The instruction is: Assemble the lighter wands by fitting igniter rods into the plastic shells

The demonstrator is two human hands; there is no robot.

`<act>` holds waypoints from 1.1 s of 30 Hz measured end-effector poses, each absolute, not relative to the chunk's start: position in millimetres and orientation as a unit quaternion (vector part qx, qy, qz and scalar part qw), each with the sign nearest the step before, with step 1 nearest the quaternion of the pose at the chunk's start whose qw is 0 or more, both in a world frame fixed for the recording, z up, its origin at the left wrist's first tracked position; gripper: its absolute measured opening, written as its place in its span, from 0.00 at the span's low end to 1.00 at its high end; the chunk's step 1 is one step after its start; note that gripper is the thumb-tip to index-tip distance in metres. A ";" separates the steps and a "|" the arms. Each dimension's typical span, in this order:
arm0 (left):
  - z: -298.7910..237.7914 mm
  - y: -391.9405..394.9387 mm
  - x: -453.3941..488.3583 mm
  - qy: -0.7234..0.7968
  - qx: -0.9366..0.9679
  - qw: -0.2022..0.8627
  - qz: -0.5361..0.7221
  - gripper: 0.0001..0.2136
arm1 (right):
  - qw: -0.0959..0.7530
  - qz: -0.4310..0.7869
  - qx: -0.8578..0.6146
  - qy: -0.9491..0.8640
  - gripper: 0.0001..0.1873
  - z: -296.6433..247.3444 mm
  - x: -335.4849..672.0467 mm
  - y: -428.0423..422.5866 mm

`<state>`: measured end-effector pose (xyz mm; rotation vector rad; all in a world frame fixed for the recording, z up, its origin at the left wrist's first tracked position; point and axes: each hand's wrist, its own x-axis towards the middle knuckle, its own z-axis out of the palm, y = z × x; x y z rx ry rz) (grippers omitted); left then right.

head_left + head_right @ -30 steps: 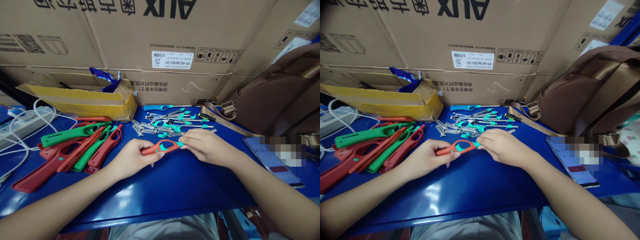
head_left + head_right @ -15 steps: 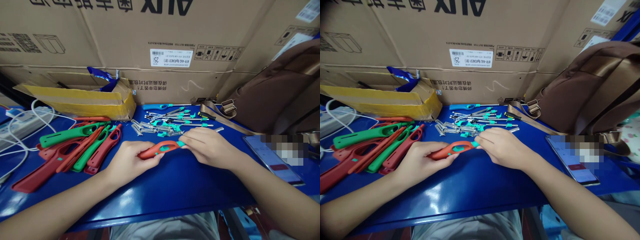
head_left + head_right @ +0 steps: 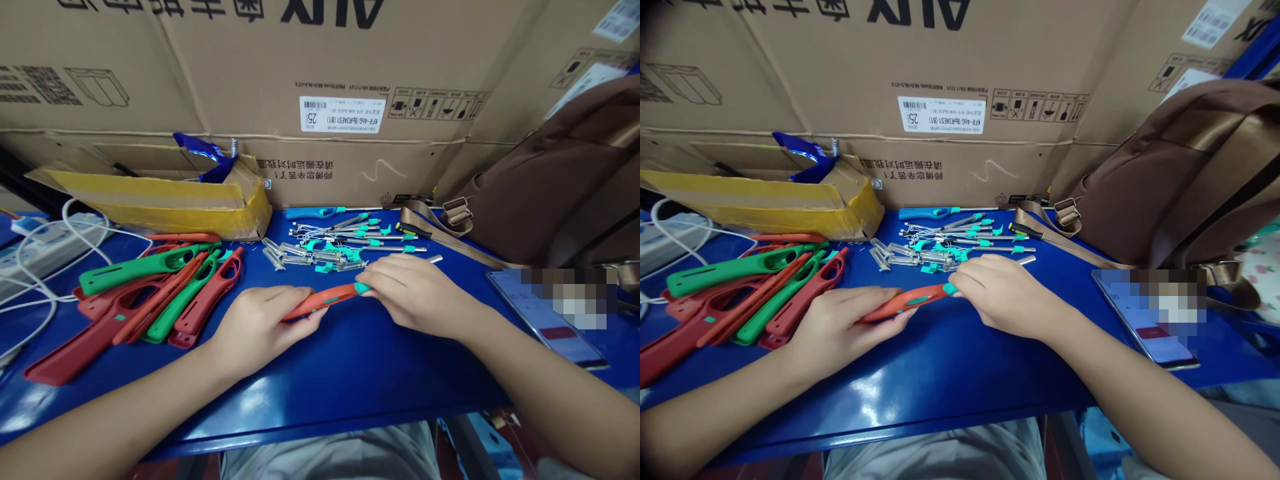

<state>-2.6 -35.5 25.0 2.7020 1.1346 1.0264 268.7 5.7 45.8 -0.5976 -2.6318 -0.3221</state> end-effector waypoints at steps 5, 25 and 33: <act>23.6 -37.1 -4.2 0.338 0.874 -0.079 0.340 0.08 | 0.220 -0.111 -0.205 -0.947 0.11 45.2 268.2 4.9; 24.1 -13.9 -6.1 0.399 0.871 0.165 0.233 0.12 | 0.067 0.082 -0.374 -0.921 0.04 48.9 274.9 15.4; 26.6 -7.8 -10.7 0.389 0.859 0.224 0.243 0.12 | 0.038 0.100 -0.414 -0.904 0.02 50.5 289.0 28.3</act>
